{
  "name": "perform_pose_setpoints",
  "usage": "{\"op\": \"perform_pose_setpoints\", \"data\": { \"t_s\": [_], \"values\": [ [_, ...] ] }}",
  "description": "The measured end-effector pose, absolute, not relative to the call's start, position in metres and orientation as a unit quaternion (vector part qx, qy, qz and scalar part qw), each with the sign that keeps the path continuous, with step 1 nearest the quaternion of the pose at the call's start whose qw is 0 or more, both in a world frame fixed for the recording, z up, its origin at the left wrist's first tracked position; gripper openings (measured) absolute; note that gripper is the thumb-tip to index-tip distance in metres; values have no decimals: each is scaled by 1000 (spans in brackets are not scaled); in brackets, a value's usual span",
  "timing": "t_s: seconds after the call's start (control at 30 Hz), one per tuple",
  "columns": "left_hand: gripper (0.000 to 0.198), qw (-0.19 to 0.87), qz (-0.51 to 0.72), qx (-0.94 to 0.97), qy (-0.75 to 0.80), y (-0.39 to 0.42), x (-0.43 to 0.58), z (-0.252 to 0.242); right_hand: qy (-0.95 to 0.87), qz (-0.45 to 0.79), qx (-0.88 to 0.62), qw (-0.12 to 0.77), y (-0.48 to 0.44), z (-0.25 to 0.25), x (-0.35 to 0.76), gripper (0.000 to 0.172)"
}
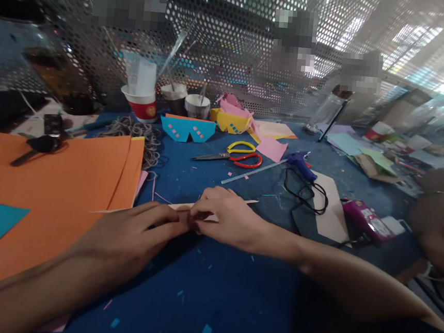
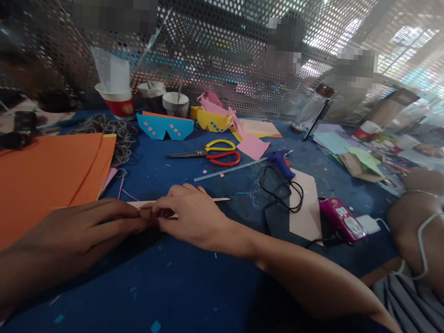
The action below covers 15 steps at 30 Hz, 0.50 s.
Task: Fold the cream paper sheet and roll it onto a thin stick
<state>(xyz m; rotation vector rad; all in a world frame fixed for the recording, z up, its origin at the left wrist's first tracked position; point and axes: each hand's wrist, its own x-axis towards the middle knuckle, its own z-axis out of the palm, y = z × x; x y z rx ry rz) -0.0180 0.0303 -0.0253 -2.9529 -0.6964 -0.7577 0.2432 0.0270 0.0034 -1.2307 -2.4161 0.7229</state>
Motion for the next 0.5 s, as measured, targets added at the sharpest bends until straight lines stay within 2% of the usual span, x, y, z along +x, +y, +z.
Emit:
{"op": "perform_pose_setpoints", "data": {
  "t_s": [0.27, 0.5],
  "values": [
    [34, 24, -253, -947, -198, 34, -15, -19, -845, 253, -441, 164, 28, 1, 243, 6],
    [32, 33, -250, -946, -203, 34, -15, -25, -846, 247, -446, 154, 27, 2, 241, 9]
  ]
}}
